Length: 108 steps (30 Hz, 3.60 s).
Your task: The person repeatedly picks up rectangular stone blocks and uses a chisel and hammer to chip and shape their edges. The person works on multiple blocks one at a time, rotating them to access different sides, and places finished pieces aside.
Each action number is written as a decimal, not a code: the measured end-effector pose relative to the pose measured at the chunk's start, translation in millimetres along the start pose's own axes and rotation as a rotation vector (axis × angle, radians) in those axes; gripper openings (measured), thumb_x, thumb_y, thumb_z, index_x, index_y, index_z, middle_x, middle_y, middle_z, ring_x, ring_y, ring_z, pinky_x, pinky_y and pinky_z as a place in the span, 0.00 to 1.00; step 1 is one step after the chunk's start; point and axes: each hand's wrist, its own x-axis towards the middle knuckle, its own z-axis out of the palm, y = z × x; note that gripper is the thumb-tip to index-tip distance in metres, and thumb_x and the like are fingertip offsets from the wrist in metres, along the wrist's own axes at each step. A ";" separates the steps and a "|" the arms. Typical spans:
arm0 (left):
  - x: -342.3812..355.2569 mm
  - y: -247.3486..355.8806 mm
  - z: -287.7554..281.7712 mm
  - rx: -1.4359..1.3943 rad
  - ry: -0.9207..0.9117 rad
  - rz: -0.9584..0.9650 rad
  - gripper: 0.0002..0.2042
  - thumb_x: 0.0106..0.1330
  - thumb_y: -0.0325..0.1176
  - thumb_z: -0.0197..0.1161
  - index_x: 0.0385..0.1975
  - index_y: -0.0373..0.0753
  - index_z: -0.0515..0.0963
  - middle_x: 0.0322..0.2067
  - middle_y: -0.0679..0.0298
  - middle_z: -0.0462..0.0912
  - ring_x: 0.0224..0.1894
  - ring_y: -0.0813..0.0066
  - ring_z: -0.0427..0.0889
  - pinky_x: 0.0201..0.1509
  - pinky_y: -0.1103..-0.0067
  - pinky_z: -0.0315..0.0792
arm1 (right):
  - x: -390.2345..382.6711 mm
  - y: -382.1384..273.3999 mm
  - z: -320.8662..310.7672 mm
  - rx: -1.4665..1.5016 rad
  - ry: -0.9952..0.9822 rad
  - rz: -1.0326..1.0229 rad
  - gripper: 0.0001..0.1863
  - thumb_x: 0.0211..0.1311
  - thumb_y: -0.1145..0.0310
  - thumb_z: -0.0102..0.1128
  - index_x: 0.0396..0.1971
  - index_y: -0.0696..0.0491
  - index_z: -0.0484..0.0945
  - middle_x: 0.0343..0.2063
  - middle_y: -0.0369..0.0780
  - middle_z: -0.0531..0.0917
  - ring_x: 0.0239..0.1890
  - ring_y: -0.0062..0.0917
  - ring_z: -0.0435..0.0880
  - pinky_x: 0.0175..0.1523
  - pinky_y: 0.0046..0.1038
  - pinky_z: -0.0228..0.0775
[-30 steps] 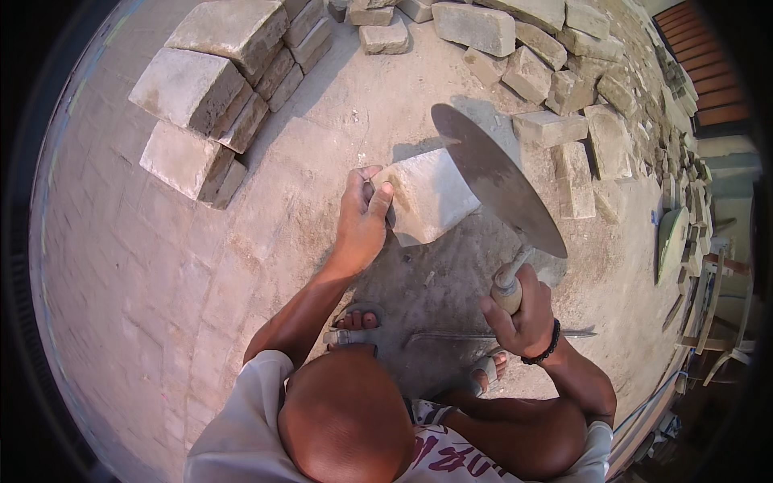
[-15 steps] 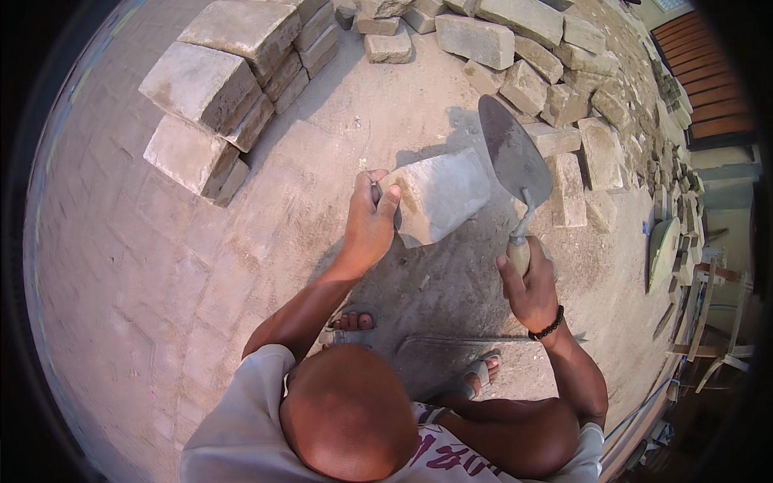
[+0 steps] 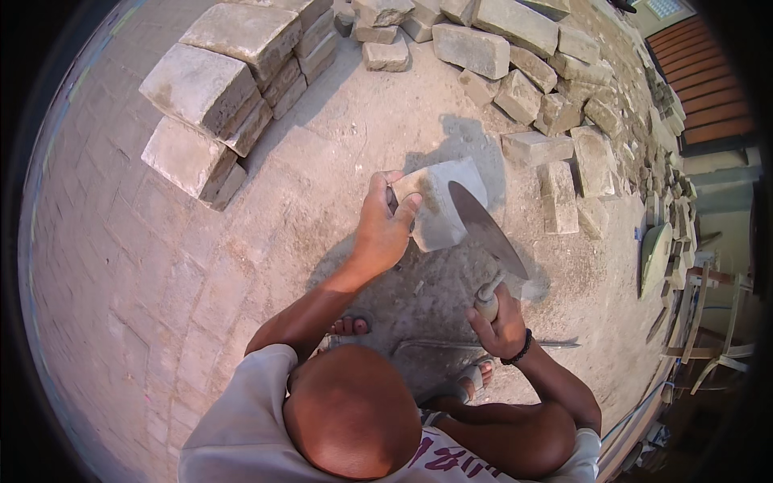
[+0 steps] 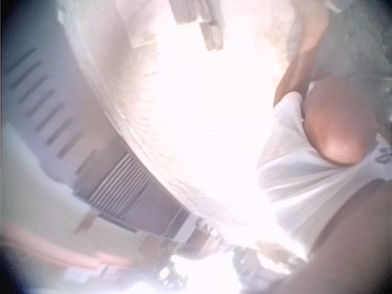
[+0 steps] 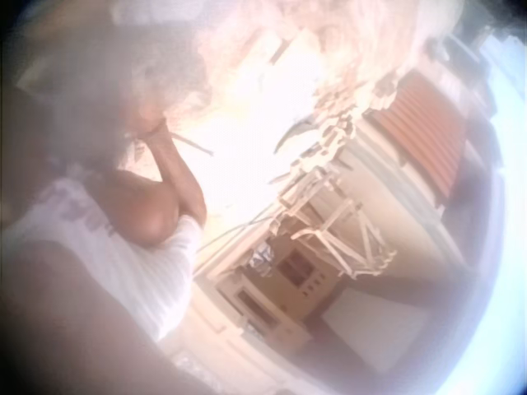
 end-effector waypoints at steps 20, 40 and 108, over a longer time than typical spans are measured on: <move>6.5 -16.8 -5.3 0.065 0.080 0.049 0.19 0.72 0.29 0.56 0.57 0.29 0.62 0.26 0.65 0.74 0.26 0.81 0.73 0.28 0.81 0.68 | 11.8 9.4 11.2 0.018 -0.022 0.315 0.16 0.67 0.61 0.58 0.39 0.59 0.68 0.19 0.39 0.77 0.21 0.20 0.78 0.28 0.26 0.69; -10.7 -18.5 -24.3 -0.083 0.007 -0.070 0.17 0.74 0.28 0.54 0.57 0.30 0.60 0.34 0.60 0.77 0.32 0.79 0.76 0.32 0.80 0.72 | 23.3 -33.0 -6.6 0.099 -0.088 0.204 0.26 0.66 0.57 0.58 0.50 0.65 0.67 0.19 0.50 0.79 0.27 0.46 0.84 0.36 0.39 0.73; 113.6 -59.1 -16.1 0.393 -0.604 -0.357 0.51 0.43 0.60 0.78 0.63 0.29 0.67 0.53 0.49 0.78 0.57 0.61 0.77 0.61 0.70 0.69 | 43.9 74.4 -34.4 0.157 -0.048 0.371 0.26 0.66 0.55 0.56 0.48 0.66 0.69 0.33 0.59 0.81 0.41 0.53 0.82 0.47 0.47 0.72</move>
